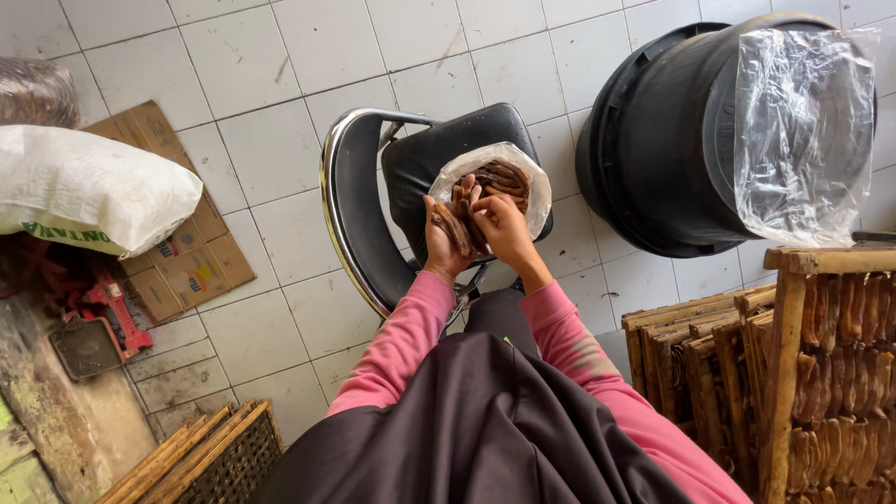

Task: The person picks up dried bananas from a large wooden drying tray and places them into a clear plastic bag resting on a chair.

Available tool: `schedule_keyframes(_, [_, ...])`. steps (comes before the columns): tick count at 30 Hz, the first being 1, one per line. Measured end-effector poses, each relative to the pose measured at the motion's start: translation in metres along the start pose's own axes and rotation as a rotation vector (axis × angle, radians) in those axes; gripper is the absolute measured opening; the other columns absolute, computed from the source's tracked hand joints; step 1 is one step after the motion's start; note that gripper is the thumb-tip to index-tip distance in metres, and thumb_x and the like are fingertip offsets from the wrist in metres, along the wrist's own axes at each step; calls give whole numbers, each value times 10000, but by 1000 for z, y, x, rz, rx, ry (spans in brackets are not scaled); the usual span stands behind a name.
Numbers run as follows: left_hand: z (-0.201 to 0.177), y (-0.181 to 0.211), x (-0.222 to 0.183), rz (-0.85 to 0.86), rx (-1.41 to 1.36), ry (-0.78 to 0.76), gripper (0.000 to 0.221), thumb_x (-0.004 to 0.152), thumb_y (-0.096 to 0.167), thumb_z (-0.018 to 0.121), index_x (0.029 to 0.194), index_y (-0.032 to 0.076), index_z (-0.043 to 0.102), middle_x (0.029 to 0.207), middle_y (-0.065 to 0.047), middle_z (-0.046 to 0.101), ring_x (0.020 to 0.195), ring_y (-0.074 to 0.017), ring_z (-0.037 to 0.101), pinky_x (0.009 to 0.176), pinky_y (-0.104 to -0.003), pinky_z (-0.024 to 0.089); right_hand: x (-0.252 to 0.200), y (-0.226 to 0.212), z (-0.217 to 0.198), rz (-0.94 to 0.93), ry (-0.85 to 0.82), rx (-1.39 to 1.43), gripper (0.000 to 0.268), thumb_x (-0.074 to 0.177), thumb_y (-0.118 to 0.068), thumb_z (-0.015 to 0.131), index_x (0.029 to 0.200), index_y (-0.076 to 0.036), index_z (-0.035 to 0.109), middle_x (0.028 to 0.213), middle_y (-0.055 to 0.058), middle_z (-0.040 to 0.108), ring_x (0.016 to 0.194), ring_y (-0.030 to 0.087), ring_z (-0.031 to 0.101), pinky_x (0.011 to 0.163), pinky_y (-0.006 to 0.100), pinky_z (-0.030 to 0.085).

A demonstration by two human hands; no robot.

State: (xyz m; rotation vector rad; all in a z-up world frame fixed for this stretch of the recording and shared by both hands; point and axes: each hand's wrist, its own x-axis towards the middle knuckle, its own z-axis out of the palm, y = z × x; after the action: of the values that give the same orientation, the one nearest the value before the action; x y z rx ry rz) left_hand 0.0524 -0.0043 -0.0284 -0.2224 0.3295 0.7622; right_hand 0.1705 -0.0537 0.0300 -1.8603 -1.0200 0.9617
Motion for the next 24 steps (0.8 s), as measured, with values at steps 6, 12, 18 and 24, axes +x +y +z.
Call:
schedule_keyframes(6, [-15,2,-8,-110,132,42,972,969,798,286,1592,58,371,1696,-145,279,1451,-296,440,1224,-431,328,-13,2,-6,230,-227,186,303,909,-92,750,1183,-45,629,977,25,682,881,106,628,795,280,539])
schedule_keyframes(12, [-15,6,-14,-121,18,-18,970,963,830,267,1537,64,424,1608,-178,411,1328,-340,539,1165,-494,408,-14,4,4,233,-218,223,291,888,-47,768,1147,-12,640,1007,38,697,907,119,646,815,276,554])
schedule_keyframes(18, [1,15,-22,-152,-22,-7,965,971,827,273,1493,52,515,1531,-138,522,1359,-313,549,1171,-482,422,-4,14,-4,286,-83,413,278,912,-25,746,1181,-14,674,936,49,704,794,112,658,706,273,562])
schedule_keyframes(24, [-1,18,-24,-111,-29,0,871,985,811,298,1448,115,543,1448,-116,595,1328,-266,579,1121,-581,422,42,42,-40,320,30,383,264,948,-48,718,1202,12,678,914,66,712,720,145,661,602,306,546])
